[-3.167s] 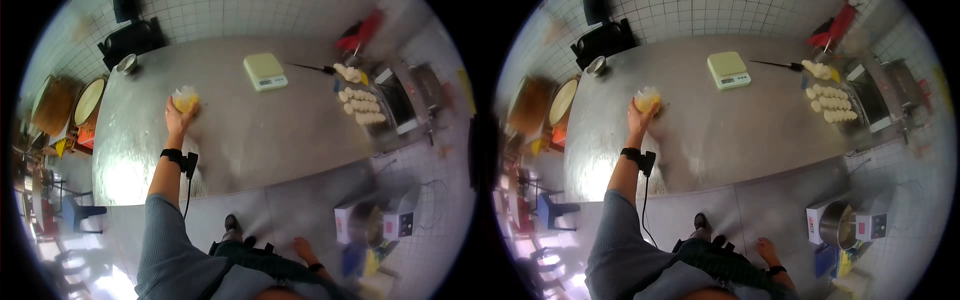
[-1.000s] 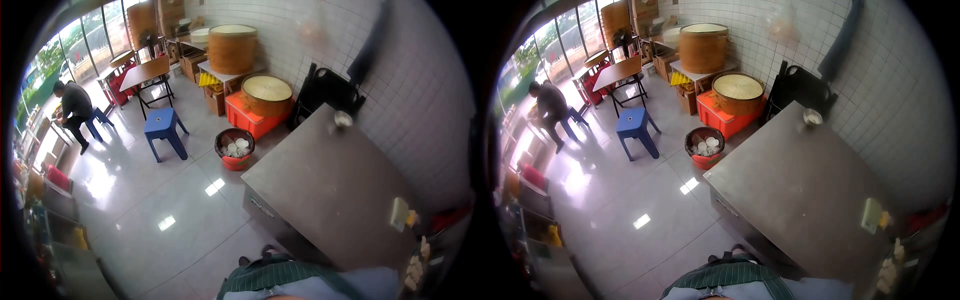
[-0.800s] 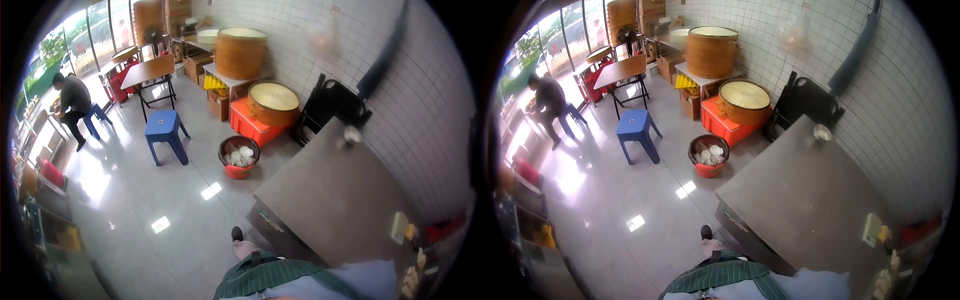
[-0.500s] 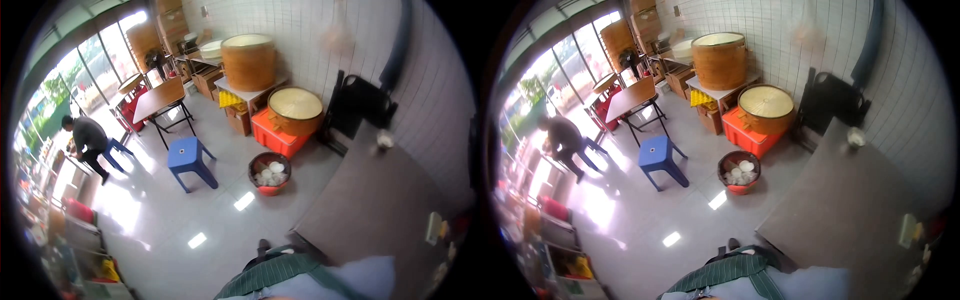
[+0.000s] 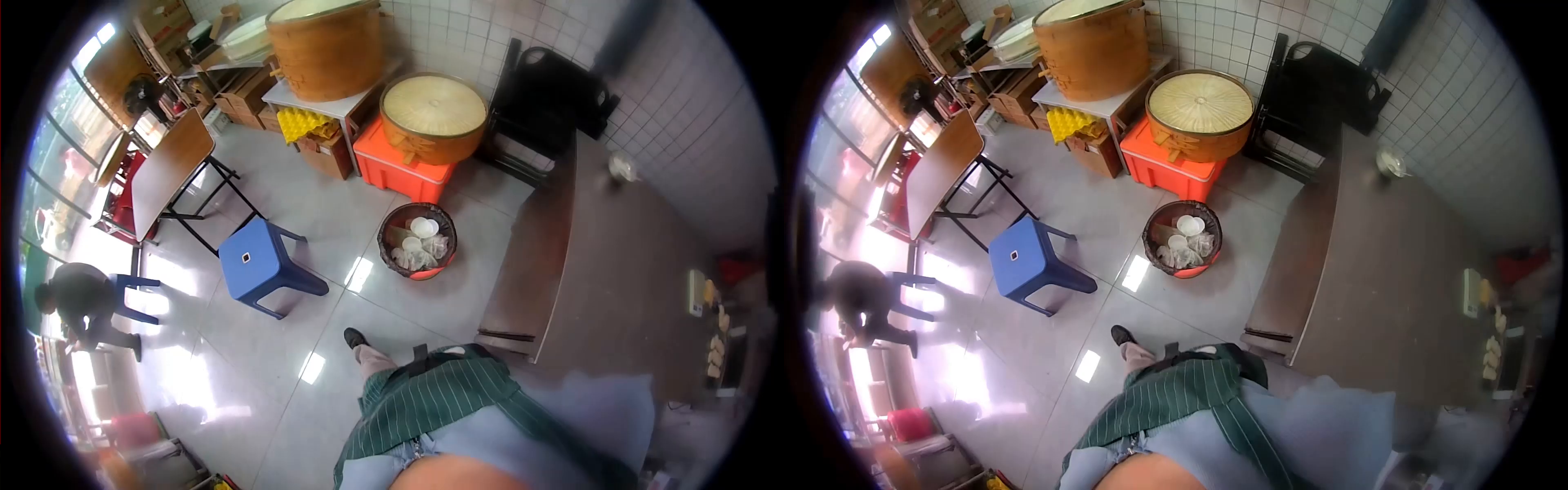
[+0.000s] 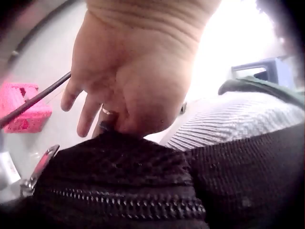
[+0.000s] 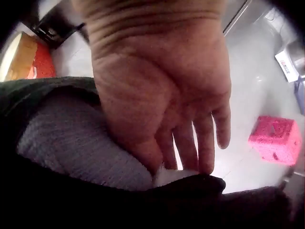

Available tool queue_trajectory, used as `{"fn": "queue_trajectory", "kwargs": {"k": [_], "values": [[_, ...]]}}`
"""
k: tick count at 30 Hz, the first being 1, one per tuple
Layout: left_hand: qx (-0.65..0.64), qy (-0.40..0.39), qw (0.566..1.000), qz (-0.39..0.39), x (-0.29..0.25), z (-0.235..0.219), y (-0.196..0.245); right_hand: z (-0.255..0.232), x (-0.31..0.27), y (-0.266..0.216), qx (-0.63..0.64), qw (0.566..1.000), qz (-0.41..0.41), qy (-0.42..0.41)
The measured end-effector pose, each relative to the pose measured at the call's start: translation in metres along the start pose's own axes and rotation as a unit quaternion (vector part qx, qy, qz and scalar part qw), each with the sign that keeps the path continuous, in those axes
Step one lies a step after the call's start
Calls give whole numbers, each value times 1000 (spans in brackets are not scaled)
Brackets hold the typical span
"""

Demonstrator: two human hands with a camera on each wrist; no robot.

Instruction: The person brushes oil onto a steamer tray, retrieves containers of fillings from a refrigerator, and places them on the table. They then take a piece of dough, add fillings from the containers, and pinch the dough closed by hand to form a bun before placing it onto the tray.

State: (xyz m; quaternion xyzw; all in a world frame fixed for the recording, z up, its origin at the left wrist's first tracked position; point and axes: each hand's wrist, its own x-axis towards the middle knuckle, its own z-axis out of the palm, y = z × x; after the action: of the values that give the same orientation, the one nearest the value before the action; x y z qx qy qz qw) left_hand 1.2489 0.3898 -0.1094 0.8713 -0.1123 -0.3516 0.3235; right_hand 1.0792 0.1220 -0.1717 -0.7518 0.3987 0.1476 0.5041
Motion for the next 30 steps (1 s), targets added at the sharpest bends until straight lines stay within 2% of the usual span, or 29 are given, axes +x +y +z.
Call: {"fn": "queue_trajectory", "kwargs": {"k": [6,10,15,18,20,22,23,24,25,26,27,28,29,30], "values": [[-52,-63,984,-158,70,-145,-110,47,-39,7,-44,990,132,-20],[-35,-100,966,-236,110,-200,-154,65,-68,-14,-21,979,203,-25],[16,-175,947,-269,166,-235,-171,73,-66,-48,11,970,241,-30],[42,-220,942,-248,211,-252,-161,64,-45,-62,10,970,238,-52],[38,-250,945,-208,261,-267,-150,52,-22,-67,-5,972,223,-75],[-13,-290,945,-149,337,-284,-133,37,10,-56,-60,977,175,-109],[-30,-300,945,-131,372,-291,-115,25,32,-50,-114,977,126,-127],[19,-201,977,-62,372,-299,-13,7,61,-44,-189,971,57,-133],[39,-188,980,-57,412,-300,11,-12,88,-39,-182,975,44,-117],[62,-176,981,-54,447,-304,32,-21,122,-2,83,994,36,-62],[-21,-100,989,-110,447,-299,93,-36,155,-16,53,978,200,-27],[-24,-101,990,-98,456,-297,140,-53,185,-16,38,992,120,7],[-31,-104,991,-79,475,-292,183,-99,187,-101,280,933,190,121],[-32,-115,991,-63,501,-284,213,-110,220,-92,361,914,89,166]]}}
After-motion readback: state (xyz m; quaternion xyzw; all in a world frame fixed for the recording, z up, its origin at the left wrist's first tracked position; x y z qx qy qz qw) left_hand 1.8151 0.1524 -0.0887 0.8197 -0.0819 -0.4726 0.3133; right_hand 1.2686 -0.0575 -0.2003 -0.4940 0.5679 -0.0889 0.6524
